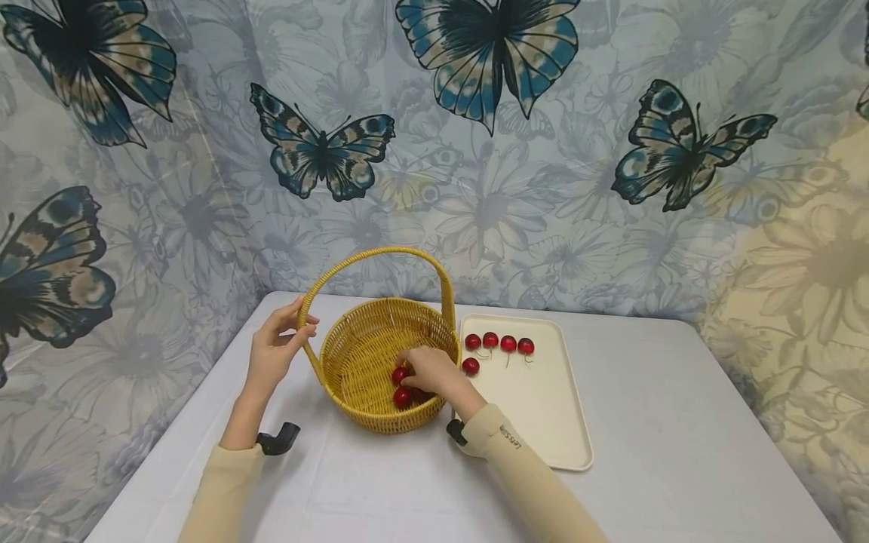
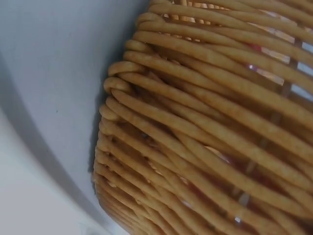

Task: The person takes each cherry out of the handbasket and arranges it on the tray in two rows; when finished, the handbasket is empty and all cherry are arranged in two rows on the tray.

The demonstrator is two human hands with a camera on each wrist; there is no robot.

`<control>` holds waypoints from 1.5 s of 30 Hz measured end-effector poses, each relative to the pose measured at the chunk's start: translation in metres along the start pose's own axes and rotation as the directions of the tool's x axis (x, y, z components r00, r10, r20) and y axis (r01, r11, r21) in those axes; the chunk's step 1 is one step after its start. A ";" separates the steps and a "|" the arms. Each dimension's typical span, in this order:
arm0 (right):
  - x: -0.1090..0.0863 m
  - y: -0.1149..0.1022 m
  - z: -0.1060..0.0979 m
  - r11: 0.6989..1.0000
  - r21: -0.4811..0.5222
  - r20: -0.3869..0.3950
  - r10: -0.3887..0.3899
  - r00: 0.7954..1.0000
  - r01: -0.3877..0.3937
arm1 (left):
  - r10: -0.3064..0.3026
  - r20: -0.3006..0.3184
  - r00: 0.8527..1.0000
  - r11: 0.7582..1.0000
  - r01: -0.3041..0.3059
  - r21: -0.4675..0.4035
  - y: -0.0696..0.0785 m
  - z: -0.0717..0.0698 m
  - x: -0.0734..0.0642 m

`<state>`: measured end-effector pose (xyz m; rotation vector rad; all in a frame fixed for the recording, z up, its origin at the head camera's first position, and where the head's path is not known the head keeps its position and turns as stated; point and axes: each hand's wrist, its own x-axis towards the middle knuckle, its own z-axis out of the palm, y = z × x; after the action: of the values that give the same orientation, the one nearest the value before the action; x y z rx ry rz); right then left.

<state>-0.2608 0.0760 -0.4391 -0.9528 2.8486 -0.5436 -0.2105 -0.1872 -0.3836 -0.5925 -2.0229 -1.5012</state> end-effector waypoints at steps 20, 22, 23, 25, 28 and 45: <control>0.002 0.005 0.002 0.998 0.035 -0.179 -0.052 0.983 0.059 | 0.042 -0.011 0.999 0.999 -0.042 -0.026 -0.002 0.000 0.001; 0.002 0.005 0.003 0.994 0.073 -0.200 -0.066 0.978 0.082 | 0.044 -0.008 0.999 0.999 -0.045 -0.026 -0.003 0.000 0.001; 0.001 0.006 0.003 0.991 0.091 -0.208 -0.074 0.975 0.095 | 0.044 -0.007 0.999 0.999 -0.044 -0.027 -0.003 0.000 0.001; 0.001 0.006 0.003 0.985 0.126 -0.222 -0.089 0.971 0.119 | 0.040 -0.005 0.999 0.999 -0.041 -0.029 -0.003 0.000 0.000; -0.001 0.007 0.003 0.975 0.171 -0.237 -0.101 0.966 0.144 | 0.042 -0.006 0.999 0.999 -0.042 -0.019 -0.003 -0.001 -0.001; -0.019 0.012 -0.022 0.931 0.302 -0.309 -0.109 0.945 0.206 | 0.008 0.002 1.000 1.000 -0.008 -0.029 -0.001 0.001 0.000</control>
<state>-0.2566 0.1034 -0.4236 -1.1244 2.7904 -1.2300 -0.2110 -0.1870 -0.3849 -0.6129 -2.0010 -1.5282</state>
